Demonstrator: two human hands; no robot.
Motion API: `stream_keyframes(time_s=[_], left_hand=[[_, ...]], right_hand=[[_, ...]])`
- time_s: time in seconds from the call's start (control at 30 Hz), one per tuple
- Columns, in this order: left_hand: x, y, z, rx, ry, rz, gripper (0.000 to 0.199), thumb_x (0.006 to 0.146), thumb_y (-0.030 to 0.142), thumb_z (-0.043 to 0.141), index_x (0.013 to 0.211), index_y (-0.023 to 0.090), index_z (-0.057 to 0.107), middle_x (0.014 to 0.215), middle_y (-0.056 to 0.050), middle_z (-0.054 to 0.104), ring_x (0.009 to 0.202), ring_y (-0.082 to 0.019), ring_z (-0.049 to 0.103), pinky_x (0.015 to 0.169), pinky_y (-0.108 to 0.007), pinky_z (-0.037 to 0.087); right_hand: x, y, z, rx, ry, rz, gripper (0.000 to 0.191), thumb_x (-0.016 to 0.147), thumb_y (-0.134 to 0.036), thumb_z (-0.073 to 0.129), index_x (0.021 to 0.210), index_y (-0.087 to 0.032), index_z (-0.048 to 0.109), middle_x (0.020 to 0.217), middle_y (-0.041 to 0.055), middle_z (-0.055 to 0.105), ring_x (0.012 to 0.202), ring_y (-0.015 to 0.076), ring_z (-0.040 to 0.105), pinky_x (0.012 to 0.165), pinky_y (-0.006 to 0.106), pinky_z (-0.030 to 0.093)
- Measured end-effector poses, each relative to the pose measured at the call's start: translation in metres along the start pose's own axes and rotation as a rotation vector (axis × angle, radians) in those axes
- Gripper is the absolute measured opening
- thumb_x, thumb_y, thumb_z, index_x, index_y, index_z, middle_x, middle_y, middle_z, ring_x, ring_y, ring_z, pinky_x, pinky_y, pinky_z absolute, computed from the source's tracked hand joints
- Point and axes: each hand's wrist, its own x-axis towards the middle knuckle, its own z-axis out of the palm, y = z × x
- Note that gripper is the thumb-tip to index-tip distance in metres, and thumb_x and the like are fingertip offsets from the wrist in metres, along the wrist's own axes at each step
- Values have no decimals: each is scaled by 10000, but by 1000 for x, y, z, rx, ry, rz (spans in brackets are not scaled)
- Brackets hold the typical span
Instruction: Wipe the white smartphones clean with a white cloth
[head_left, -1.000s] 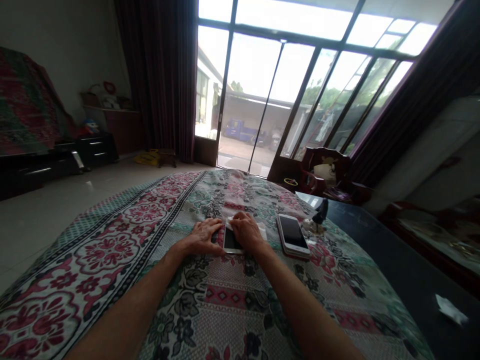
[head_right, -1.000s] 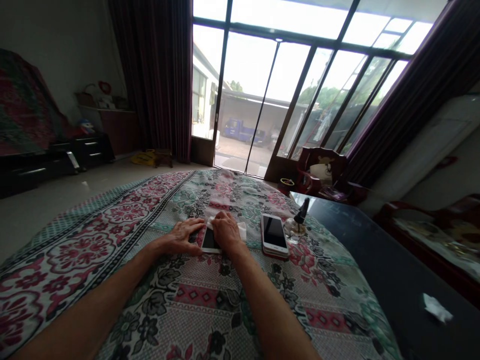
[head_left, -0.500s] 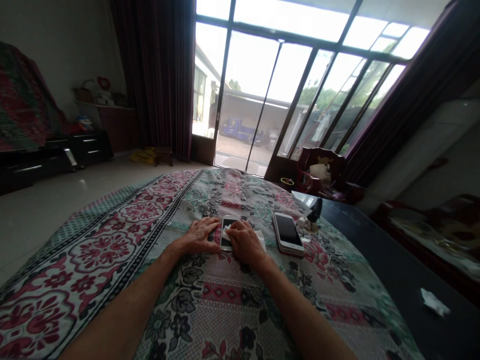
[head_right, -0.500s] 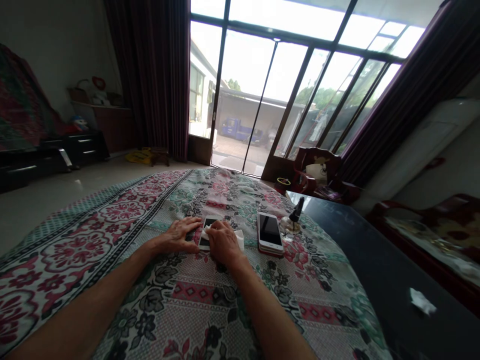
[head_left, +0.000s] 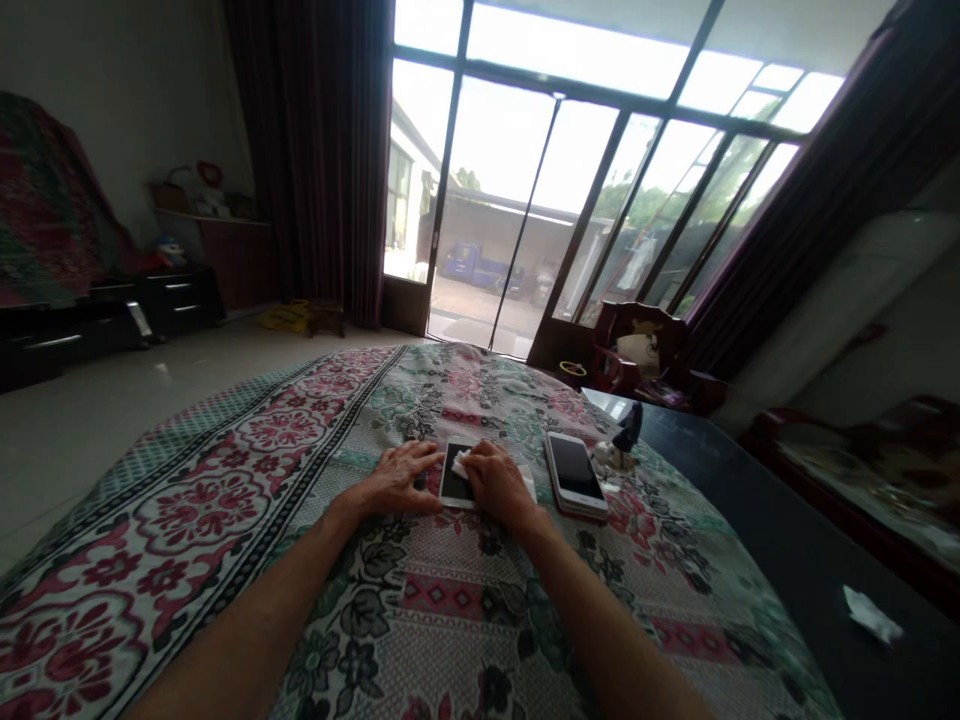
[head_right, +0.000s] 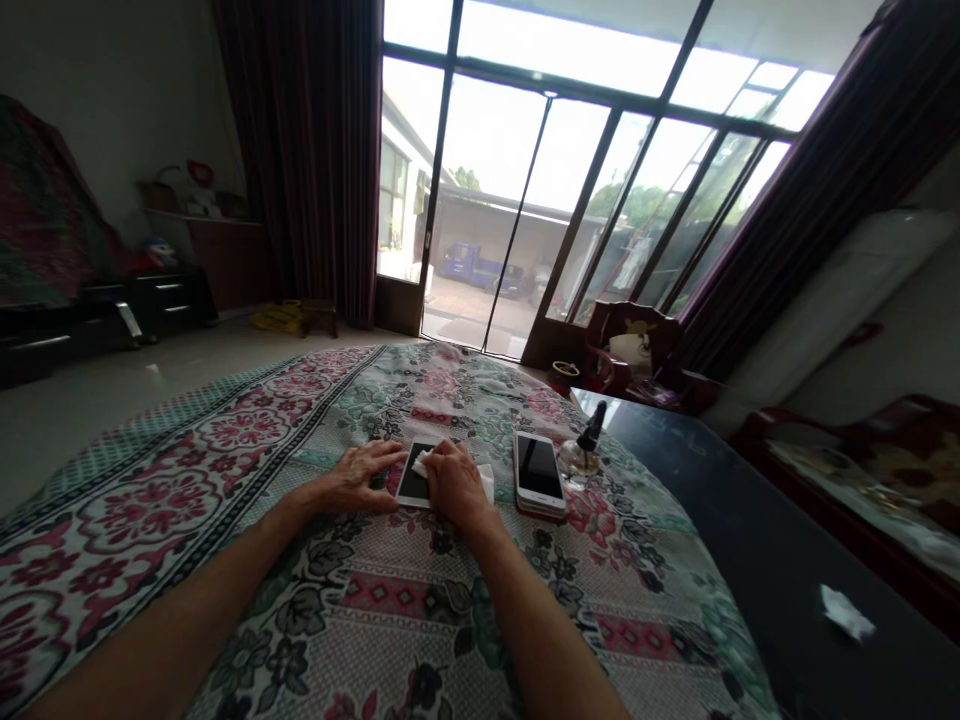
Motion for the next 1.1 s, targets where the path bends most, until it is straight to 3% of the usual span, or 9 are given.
stream_keyframes(time_s=[0.23,0.37,0.57,0.93,1.1], left_hand=[[0,2,-4,-7,-16,16,821,728,613,653,1435,283,399,1556,-55,290,1430,-323,200,1147,-488,150],[0,1,-3,-22,1,16,837,721,624,658,1438,283,392,1557,-54,288,1431,-327,197,1150,-488,146],[-1,2,-3,-17,2,2,856,725,615,660,1445,242,387,1555,-80,288,1431,-329,195,1152,-467,153],[-2,10,-6,33,1,2,757,734,593,641,1392,265,461,1543,-64,320,1422,-307,234,1143,-450,175],[-4,10,-4,36,0,-10,799,739,590,643,1429,266,406,1552,-63,299,1432,-301,212,1149,-453,167]], right_hand=[[42,12,15,-90,-22,78,282,954,-217,452,916,-222,731,972,56,637,930,170,540,869,266,358],[50,10,19,-107,-34,93,288,957,-227,438,934,-227,725,992,56,635,924,184,526,839,278,361],[26,-1,12,-63,-34,-4,280,966,-222,433,954,-225,712,1031,55,617,979,182,492,869,271,355],[-31,-33,-8,-25,-64,-109,228,949,-204,460,983,-248,681,1050,45,612,955,180,498,846,276,396],[-38,-30,-11,15,-63,-113,244,945,-181,462,1006,-249,688,1039,34,626,966,174,510,855,263,401]])
